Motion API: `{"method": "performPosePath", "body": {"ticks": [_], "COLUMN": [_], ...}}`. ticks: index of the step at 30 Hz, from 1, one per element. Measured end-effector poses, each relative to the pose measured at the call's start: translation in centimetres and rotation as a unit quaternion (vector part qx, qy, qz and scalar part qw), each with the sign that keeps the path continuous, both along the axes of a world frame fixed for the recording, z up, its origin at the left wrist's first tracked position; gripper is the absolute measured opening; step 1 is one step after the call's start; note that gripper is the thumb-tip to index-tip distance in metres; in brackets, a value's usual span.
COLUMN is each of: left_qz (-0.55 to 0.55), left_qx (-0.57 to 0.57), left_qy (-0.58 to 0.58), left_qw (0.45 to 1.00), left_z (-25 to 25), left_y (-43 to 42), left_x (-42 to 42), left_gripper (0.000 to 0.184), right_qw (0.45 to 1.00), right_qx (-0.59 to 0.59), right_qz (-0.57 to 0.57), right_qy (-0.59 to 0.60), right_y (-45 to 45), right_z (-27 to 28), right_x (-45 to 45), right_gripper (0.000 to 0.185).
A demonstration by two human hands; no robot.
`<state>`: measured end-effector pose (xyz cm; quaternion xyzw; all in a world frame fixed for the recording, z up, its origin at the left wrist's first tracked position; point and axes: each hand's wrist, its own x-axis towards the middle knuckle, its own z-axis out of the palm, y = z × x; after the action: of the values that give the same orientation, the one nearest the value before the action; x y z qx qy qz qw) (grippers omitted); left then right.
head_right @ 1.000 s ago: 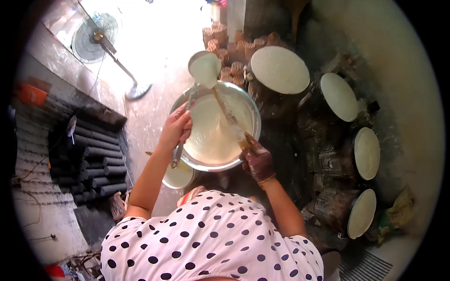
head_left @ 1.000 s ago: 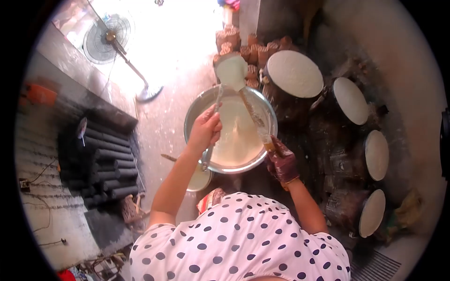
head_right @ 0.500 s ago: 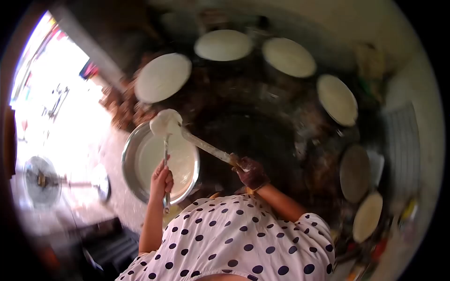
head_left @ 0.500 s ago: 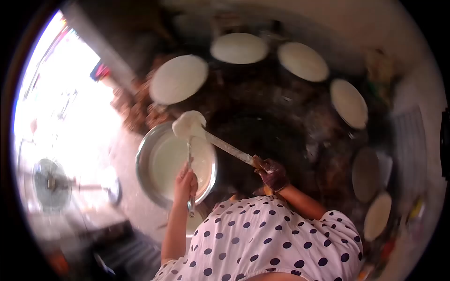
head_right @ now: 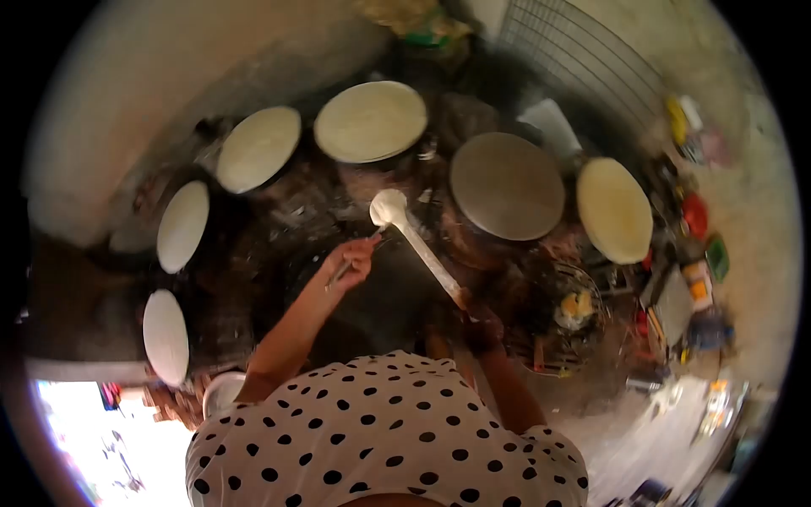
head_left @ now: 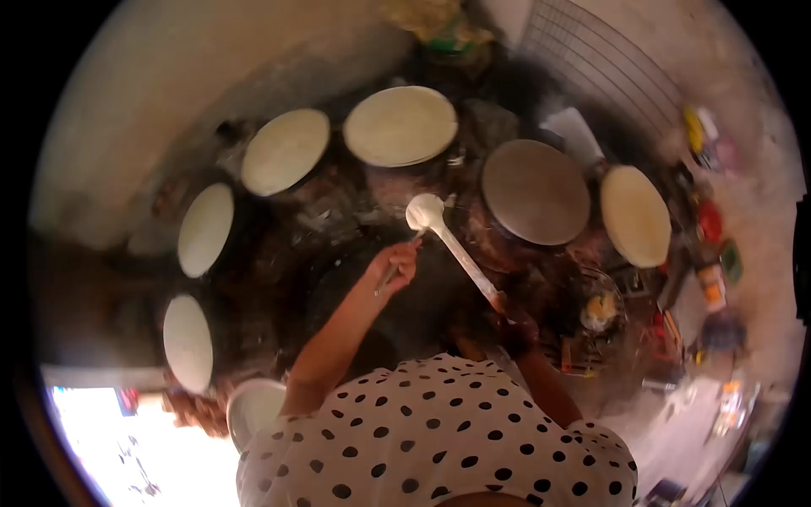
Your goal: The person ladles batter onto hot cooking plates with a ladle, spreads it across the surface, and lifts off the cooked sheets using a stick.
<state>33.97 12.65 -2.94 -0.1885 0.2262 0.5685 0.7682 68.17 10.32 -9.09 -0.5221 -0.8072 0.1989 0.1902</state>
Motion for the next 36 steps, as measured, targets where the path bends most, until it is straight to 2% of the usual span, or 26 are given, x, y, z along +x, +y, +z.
{"method": "performPosePath", "body": {"ticks": [2, 3, 4, 5, 7, 8, 9, 10, 12, 13, 15, 16, 18, 19, 21, 22, 24, 25, 26, 28, 30, 32, 34, 35, 36], "left_qz": [-0.058, -0.170, -0.261, -0.293, -0.319, -0.331, -0.339, -0.355, -0.403, -0.418, -0.420, -0.427, -0.423, -0.434, -0.391, -0.397, -0.439, -0.441, -0.417, -0.390, -0.321, -0.332, -0.310, -0.282, -0.278], "left_qx": [-0.038, 0.067, 0.180, 0.186, 0.212, 0.227, 0.224, 0.228, 0.199, 0.199, 0.216, 0.219, 0.252, 0.250, 0.277, 0.285, 0.312, 0.317, 0.357, 0.398, 0.419, 0.384, 0.330, 0.308, 0.312], "left_qy": [-0.036, 0.220, 0.452, 0.504, 0.480, 0.460, 0.414, 0.408, 0.339, 0.333, 0.373, 0.371, 0.467, 0.465, 0.589, 0.587, 0.622, 0.620, 0.686, 0.739, 0.813, 0.817, 0.842, 0.859, 0.858], "left_qw": [0.997, 0.958, 0.833, 0.791, 0.789, 0.792, 0.814, 0.810, 0.826, 0.821, 0.799, 0.795, 0.734, 0.730, 0.651, 0.645, 0.568, 0.566, 0.477, 0.379, 0.247, 0.273, 0.293, 0.296, 0.300], "left_z": [0.7, 2.0, 3.1, 3.9, 3.4, 3.2, 1.8, 0.2, -2.2, -2.6, -3.3, -4.1, -6.1, -6.4, -6.3, -6.0, -5.1, -6.4, -7.9, -8.9, -8.6, -4.2, -1.8, -1.2, -0.4], "left_y": [8.0, 9.5, 10.4, 11.7, 15.4, 17.3, 19.8, 22.3, 25.8, 26.8, 28.4, 29.5, 31.0, 31.2, 32.2, 32.7, 34.1, 34.9, 35.8, 37.0, 37.4, 36.8, 36.7, 36.6, 36.4], "left_x": [3.8, 5.3, 6.7, 8.6, 12.5, 14.5, 16.2, 17.7, 20.6, 22.2, 24.1, 24.6, 24.9, 24.9, 25.3, 25.1, 23.7, 23.1, 22.8, 22.2, 21.4, 19.7, 16.7, 14.7, 12.9], "left_gripper": [0.040, 0.040, 0.040, 0.041, 0.042, 0.043, 0.036, 0.036, 0.025, 0.025, 0.017, 0.017, 0.014, 0.014, 0.035, 0.035, 0.048, 0.048, 0.047, 0.045, 0.046, 0.046, 0.045, 0.046, 0.046], "right_qw": [0.998, 0.997, 0.995, 0.993, 0.970, 0.968, 0.958, 0.943, 0.962, 0.958, 0.942, 0.939, 0.949, 0.947, 0.911, 0.907, 0.907, 0.915, 0.913, 0.891, 0.851, 0.849, 0.794, 0.814, 0.815], "right_qx": [0.034, 0.032, 0.032, 0.028, 0.082, 0.076, 0.017, -0.042, 0.088, 0.082, -0.031, -0.032, 0.045, 0.038, -0.092, -0.090, -0.053, 0.049, 0.052, -0.026, -0.126, -0.116, -0.129, -0.043, -0.036], "right_qz": [-0.045, -0.061, -0.075, -0.096, -0.226, -0.240, -0.285, -0.330, -0.259, -0.273, -0.314, -0.322, -0.308, -0.317, -0.401, -0.412, -0.411, -0.394, -0.399, -0.452, -0.487, -0.504, -0.515, -0.530, -0.530], "right_qy": [0.027, 0.042, 0.057, 0.054, -0.015, -0.018, -0.006, 0.008, -0.004, -0.007, -0.113, -0.113, 0.036, 0.037, -0.021, -0.019, 0.081, 0.064, 0.062, 0.028, 0.149, 0.110, 0.297, 0.233, 0.230], "right_y": [3.0, 3.2, 3.0, 3.2, 4.2, 5.1, 6.7, 8.3, 10.4, 11.5, 12.9, 13.2, 13.2, 13.3, 14.3, 14.1, 13.4, 12.9, 13.5, 14.8, 20.1, 22.5, 23.4, 22.3, 21.4], "right_z": [-2.1, -2.9, -3.0, -3.2, -0.8, 0.9, 3.6, 5.0, 3.7, 3.3, 3.0, 2.6, 1.5, 0.2, -1.6, -1.5, -1.0, -2.6, -4.6, -9.1, -9.6, -8.2, -5.4, -6.8, -8.0], "right_x": [7.0, 10.5, 12.8, 14.8, 16.7, 17.0, 16.3, 15.8, 15.9, 15.8, 14.9, 14.7, 14.1, 13.3, 11.4, 10.4, 8.0, 7.2, 6.5, 4.3, 1.5, 0.5, 0.3, 0.4, -0.9], "right_gripper": [0.040, 0.040, 0.041, 0.041, 0.045, 0.045, 0.045, 0.045, 0.041, 0.041, 0.042, 0.042, 0.039, 0.039, 0.039, 0.039, 0.035, 0.036, 0.036, 0.038, 0.038, 0.038, 0.039, 0.040, 0.040]}}
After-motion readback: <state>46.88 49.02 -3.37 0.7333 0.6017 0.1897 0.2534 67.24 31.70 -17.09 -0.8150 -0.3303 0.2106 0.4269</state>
